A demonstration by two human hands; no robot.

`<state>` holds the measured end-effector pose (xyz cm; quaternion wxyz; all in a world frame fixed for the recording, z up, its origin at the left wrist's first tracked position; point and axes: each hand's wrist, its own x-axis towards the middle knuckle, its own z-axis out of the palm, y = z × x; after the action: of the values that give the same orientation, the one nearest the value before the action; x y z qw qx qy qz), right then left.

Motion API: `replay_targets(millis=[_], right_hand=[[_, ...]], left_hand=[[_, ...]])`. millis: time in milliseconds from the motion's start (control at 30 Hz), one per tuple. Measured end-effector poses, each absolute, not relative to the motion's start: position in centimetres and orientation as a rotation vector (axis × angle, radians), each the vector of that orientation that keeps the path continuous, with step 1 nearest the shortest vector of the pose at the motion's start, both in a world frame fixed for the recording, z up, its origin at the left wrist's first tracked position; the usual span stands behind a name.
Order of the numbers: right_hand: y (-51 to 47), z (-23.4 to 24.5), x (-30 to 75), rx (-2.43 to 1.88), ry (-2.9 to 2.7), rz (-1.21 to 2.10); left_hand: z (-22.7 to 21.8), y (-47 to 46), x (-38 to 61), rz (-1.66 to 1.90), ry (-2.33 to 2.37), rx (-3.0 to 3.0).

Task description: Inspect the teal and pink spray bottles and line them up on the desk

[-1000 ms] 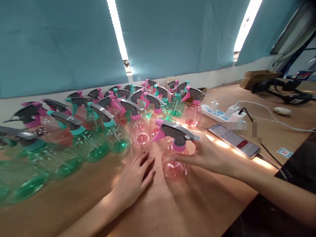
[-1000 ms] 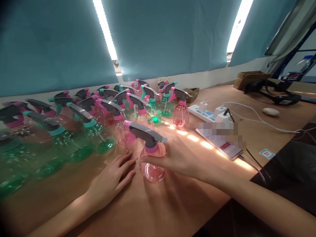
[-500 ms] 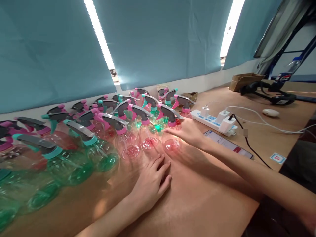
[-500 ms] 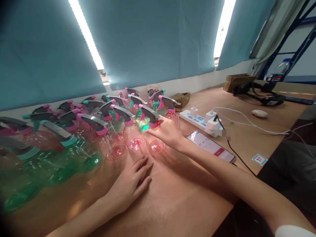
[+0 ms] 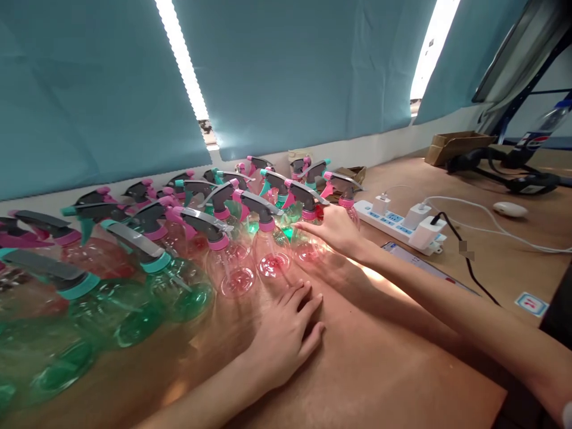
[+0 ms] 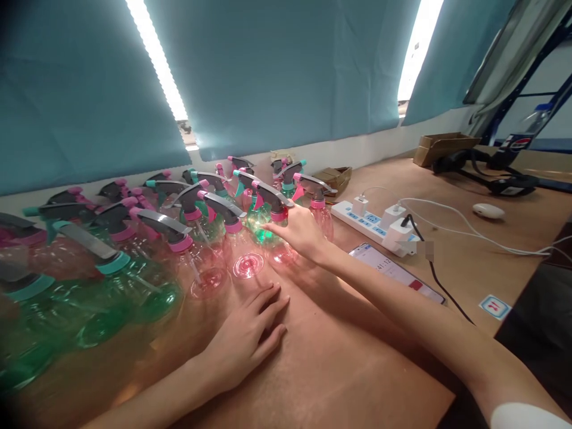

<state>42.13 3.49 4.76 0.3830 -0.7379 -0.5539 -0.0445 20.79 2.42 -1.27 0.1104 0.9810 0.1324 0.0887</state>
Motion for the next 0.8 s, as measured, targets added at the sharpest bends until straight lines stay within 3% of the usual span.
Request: replay_targets(millis=[333,600,800], right_hand=[[3.6,4.5,41.9,-1.848,-1.375,-0.117],[-2.5,4.3,42.7,-1.628,-1.312,0.005],[-5.0,5.0,46.7,-1.961,-1.092,-0.105]], left_hand=[[-1.4,2.4,20.8,0.27,0.401,2.871],[-1.9,2.5,20.7,0.34,0.386,2.861],[-2.8,2.9,20.8,0.392,0.373,2.874]])
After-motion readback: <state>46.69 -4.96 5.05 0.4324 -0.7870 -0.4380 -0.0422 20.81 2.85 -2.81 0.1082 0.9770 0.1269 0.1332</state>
